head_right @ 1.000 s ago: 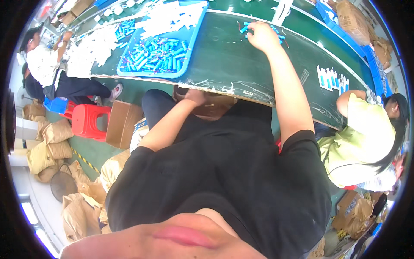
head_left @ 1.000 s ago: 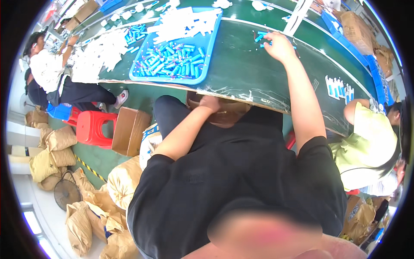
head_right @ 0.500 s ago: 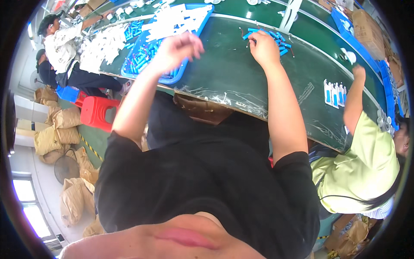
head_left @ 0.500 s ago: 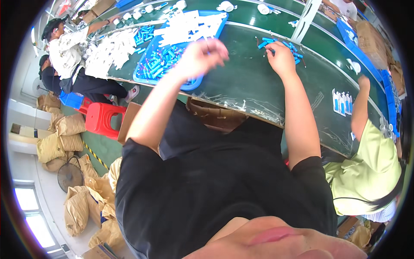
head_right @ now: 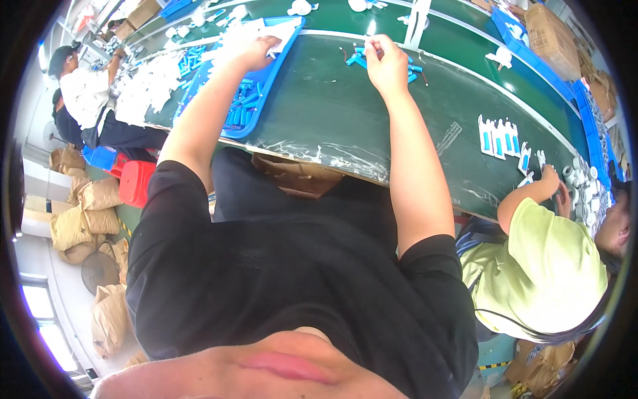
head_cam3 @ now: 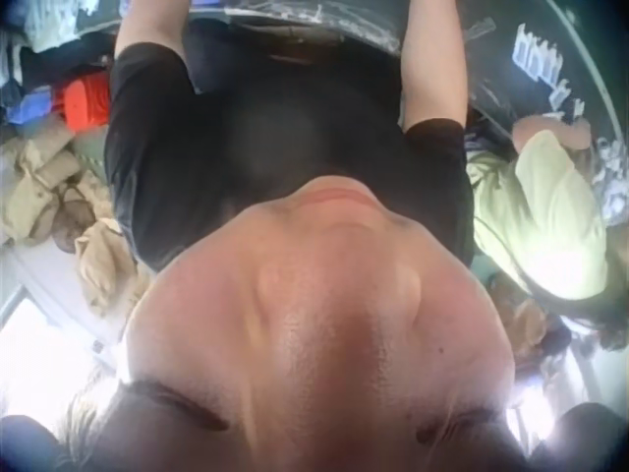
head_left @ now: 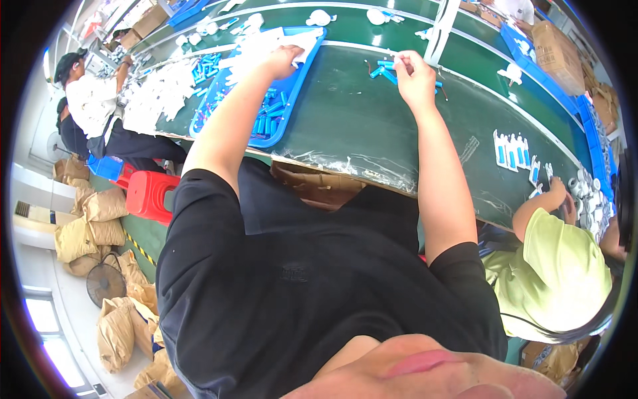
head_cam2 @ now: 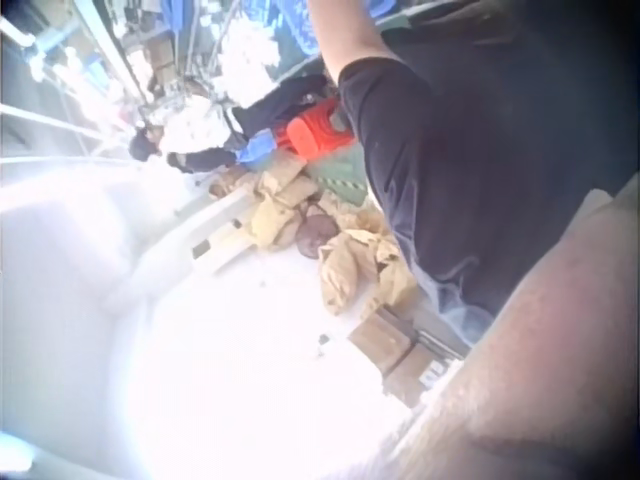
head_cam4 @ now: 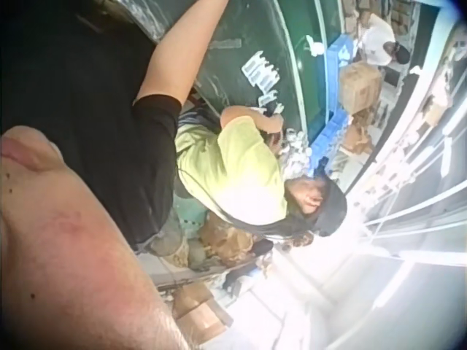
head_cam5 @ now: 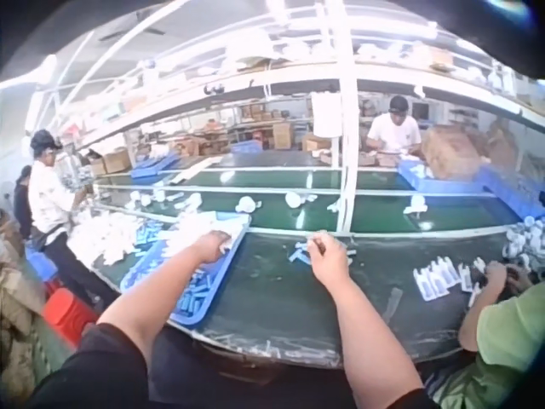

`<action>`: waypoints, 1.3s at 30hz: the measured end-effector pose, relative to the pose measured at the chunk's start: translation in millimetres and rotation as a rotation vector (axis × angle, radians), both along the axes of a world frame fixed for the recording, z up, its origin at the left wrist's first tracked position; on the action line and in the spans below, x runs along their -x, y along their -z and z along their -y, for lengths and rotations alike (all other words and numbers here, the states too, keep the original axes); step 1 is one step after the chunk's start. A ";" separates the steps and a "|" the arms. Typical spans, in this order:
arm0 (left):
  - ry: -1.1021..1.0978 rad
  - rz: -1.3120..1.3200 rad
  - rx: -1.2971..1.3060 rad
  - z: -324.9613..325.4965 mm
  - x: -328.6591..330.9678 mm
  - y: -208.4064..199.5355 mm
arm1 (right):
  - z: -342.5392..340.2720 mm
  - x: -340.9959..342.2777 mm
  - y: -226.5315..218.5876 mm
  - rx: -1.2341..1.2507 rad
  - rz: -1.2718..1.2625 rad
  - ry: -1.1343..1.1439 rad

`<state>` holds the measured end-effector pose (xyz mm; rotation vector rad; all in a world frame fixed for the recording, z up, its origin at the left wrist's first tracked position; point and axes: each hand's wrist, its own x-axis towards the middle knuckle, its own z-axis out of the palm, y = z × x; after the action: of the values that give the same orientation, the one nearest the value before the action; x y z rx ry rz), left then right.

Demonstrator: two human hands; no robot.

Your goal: Assembling small electronic components into white plastic frames on an assembly line.

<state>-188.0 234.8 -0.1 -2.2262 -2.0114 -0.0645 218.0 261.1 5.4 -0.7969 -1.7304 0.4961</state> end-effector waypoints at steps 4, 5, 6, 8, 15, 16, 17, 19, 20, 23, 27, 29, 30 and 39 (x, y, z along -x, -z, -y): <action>0.014 -0.047 0.002 5.8 -25.9 -6.4 | -12.5 -4.7 8.8 0.090 -0.217 -0.085; -0.009 -0.130 0.026 8.0 -34.9 -10.2 | -9.4 -6.6 7.0 0.134 -0.253 -0.121; -0.009 -0.127 0.028 10.5 -44.1 -13.6 | -6.5 -7.4 5.1 0.177 -0.288 -0.157; -0.016 -0.304 0.010 16.9 -50.1 -19.8 | -4.0 -2.3 2.5 0.175 -0.284 -0.196; -0.161 -0.278 -0.348 47.2 -61.4 -50.1 | 12.1 -6.1 -13.5 0.549 -0.063 -0.390; -0.181 -0.195 -0.430 52.0 -61.3 -55.4 | 13.8 -2.9 -10.7 0.551 -0.056 -0.397; -0.203 -0.111 -0.510 57.0 -61.0 -60.3 | 15.7 1.5 -7.1 0.530 0.080 -0.412; -0.187 0.030 -0.646 79.1 -79.7 -57.4 | 24.8 6.8 -5.0 0.488 0.327 -0.399; -0.148 0.173 -0.783 94.6 -100.8 -57.4 | 25.0 7.2 -2.5 0.498 0.330 -0.397; -0.190 0.337 -0.498 160.2 -170.3 -52.0 | 13.2 1.3 8.6 0.049 0.443 -0.258; -0.310 0.407 -0.214 191.3 -217.2 6.1 | -6.2 -18.7 19.7 0.116 0.598 -0.181; -0.372 0.435 -0.183 199.0 -222.1 18.7 | 2.0 -9.3 18.5 0.223 0.673 -0.273; -0.390 0.449 -0.179 200.2 -219.7 23.0 | 6.3 -2.8 18.9 0.272 0.710 -0.291; 0.111 0.417 -0.197 218.8 -193.7 -7.8 | 16.8 3.0 22.6 0.273 0.739 -0.240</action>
<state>5.7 15.9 7.8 -2.3384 -1.9515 -0.7620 215.1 244.4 -17.1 -1.0553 -2.4961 0.6596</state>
